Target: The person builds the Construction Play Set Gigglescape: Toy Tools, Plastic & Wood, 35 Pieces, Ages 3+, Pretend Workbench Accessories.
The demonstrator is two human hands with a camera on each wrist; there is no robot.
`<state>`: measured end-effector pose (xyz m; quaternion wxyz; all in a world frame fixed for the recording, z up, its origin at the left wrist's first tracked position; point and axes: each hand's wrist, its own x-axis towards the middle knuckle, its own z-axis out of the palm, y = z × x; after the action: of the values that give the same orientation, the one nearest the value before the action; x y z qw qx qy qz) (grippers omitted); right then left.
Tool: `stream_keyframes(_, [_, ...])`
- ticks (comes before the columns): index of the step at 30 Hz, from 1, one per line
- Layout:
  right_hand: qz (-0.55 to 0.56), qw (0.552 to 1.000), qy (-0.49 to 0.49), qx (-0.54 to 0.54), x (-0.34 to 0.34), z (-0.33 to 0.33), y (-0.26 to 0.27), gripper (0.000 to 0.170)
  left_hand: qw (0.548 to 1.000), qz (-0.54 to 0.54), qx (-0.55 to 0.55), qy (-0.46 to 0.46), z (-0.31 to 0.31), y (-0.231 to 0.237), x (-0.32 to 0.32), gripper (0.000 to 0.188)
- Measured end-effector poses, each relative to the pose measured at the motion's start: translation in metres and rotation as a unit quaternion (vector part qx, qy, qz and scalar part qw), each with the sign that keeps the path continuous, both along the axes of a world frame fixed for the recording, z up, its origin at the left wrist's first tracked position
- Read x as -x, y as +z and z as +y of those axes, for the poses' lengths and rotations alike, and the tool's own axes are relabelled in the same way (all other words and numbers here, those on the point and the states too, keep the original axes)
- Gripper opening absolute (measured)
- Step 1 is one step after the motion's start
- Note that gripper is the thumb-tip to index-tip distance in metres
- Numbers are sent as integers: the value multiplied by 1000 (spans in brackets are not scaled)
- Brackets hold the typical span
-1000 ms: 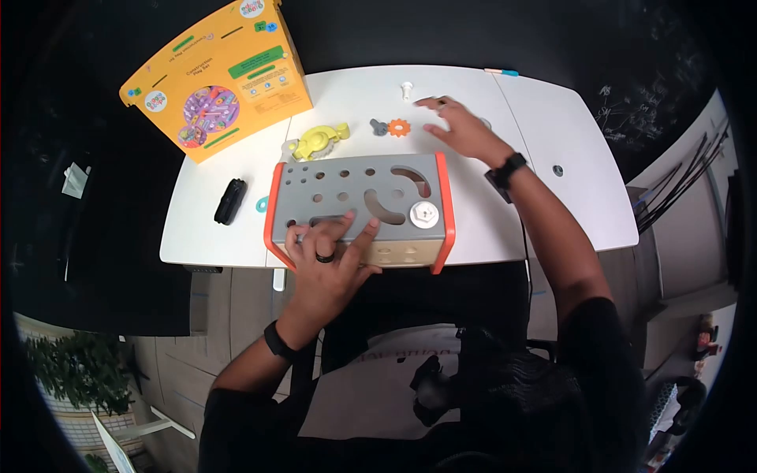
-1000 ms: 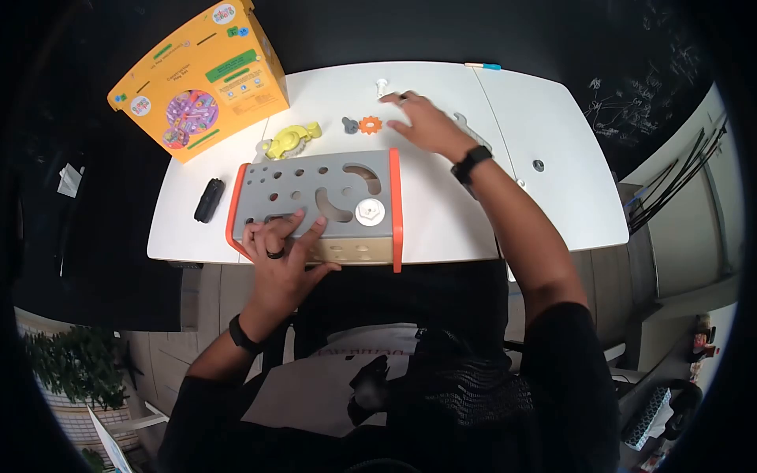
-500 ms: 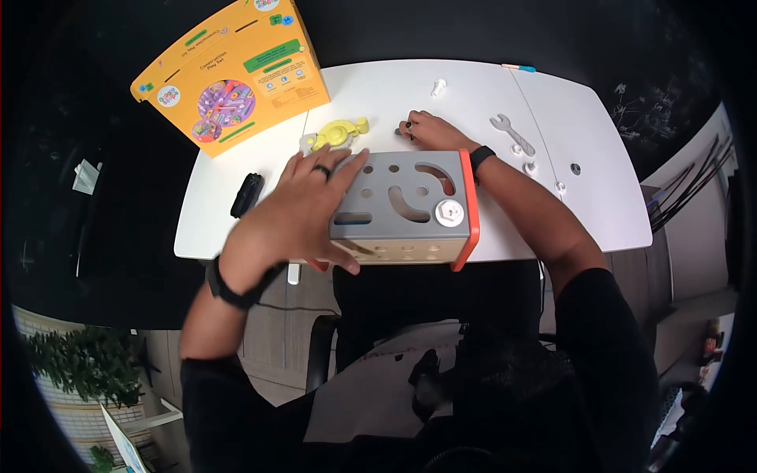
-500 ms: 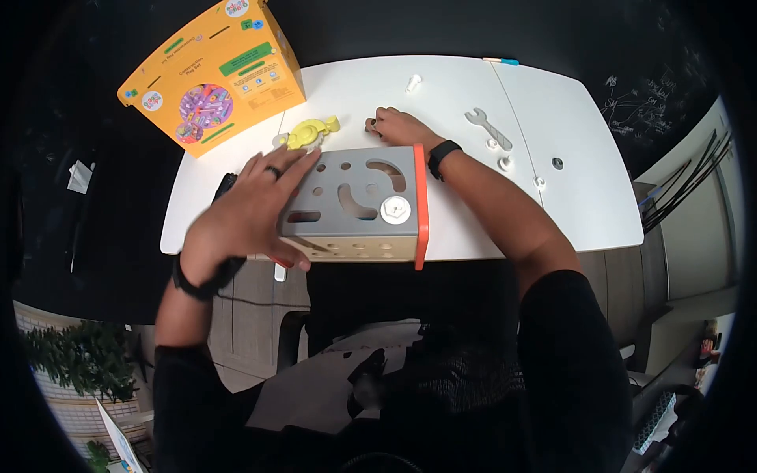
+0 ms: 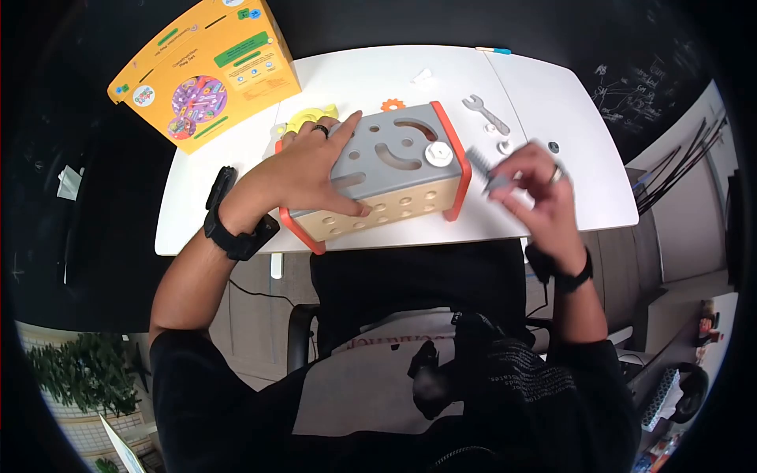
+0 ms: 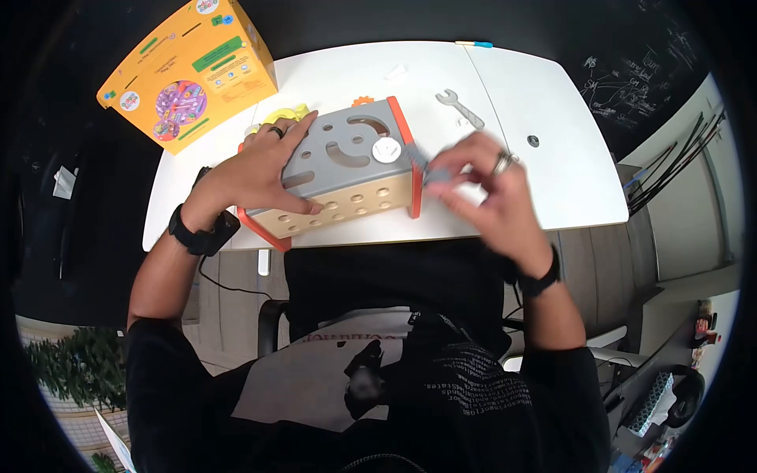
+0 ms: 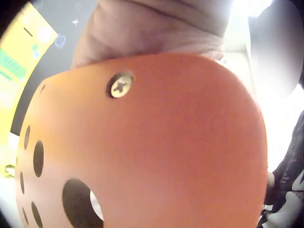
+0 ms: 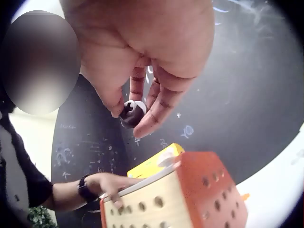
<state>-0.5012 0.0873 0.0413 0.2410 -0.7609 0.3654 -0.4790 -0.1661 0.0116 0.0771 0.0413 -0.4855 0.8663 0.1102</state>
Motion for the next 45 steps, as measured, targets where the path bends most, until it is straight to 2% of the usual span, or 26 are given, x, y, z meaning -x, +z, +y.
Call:
stream_keyframes(3, [84, 995, 43, -27, -23, 28, -11, 25, 999, 23, 24, 0, -4, -11, 5, 135])
stream_keyframes(9, [62, 993, 49, -86, -51, 20, -48, 25, 998, 53, 22, 11, 0, -11, 14, 133])
stream_keyframes(10, [62, 993, 50, -83, -54, 19, -51, 25, 998, 52, 25, 13, 0, -13, 13, 133])
stream_keyframes(12, [83, 996, 25, 8, -61, 19, -54, 26, 998, 50, 37, 8, -1, -16, 11, 133])
stream_keyframes(16, [95, 995, -7, 24, -66, 26, -48, 28, 998, 47, 39, 13, -1, -16, 11, 134])
stream_keyframes(19, [101, 995, -9, 0, -65, 28, -46, 22, 998, 44, 40, 14, -1, -16, 11, 134])
stream_keyframes(22, [100, 994, -36, 37, -65, 25, -51, 21, 998, 41, 39, 15, 0, -16, 11, 134])
stream_keyframes(25, [74, 997, -30, -10, -66, 12, -57, 29, 997, 50, 52, 9, -1, -15, 11, 134])
stream_keyframes(26, [128, 981, -124, 79, -70, 4, -58, 41, 998, 43, 41, 12, 0, -12, 12, 134])
stream_keyframes(27, [179, 945, -215, 166, -73, -1, -61, 52, 999, 36, 30, 14, 1, -10, 13, 133])
stream_keyframes(28, [179, 945, -217, 167, -74, -3, -65, 52, 999, 35, 31, 13, 1, -11, 13, 133])
stream_keyframes(30, [139, 928, -304, 167, -76, -10, -71, 81, 998, 32, 36, 28, -4, -13, 13, 133])
stream_keyframes(31, [162, 923, -311, 161, -76, -11, -73, 91, 998, 32, 38, 28, -3, -14, 13, 133])
stream_keyframes(32, [161, 922, -312, 163, -75, -12, -76, 91, 998, 30, 53, 29, -2, -15, 15, 132])
stream_keyframes(34, [41, 956, -268, 109, -73, -15, -86, 83, 997, 26, 70, 26, -3, -15, 16, 131])
stream_keyframes(35, [40, 955, -271, 112, -72, -16, -93, 83, 997, 43, 60, 31, -3, -13, 17, 131])
stream_keyframes(37, [-43, 954, -296, 30, -67, -18, -108, 60, 996, 60, 53, 34, -3, -8, 20, 130])
stream_keyframes(38, [-44, 953, -299, 33, -63, -18, -114, 60, 996, 66, 34, 57, 0, -3, 23, 130])
stream_keyframes(40, [-193, 935, -242, -172, -54, -18, -121, 43, 994, 72, 18, 78, 2, 0, 25, 129])
stream_keyframes(41, [-195, 936, -243, -166, -49, -18, -123, 43, 992, 90, 35, 84, 1, -1, 24, 129])
stream_keyframes(42, [-226, 913, -159, -299, -45, -16, -124, 43, 989, 108, 51, 90, -1, -3, 22, 128])
stream_keyframes(43, [-251, 868, -71, -423, -42, -14, -125, 44, 989, 108, 56, 86, -5, -3, 18, 128])
stream_keyframes(44, [-237, 867, -10, -438, -49, -10, -117, 49, 980, 180, 30, 85, -9, -2, 12, 123])
stream_keyframes(45, [-240, 884, 2, -402, -60, -5, -109, 48, 965, 251, 2, 82, -11, -3, 10, 117])
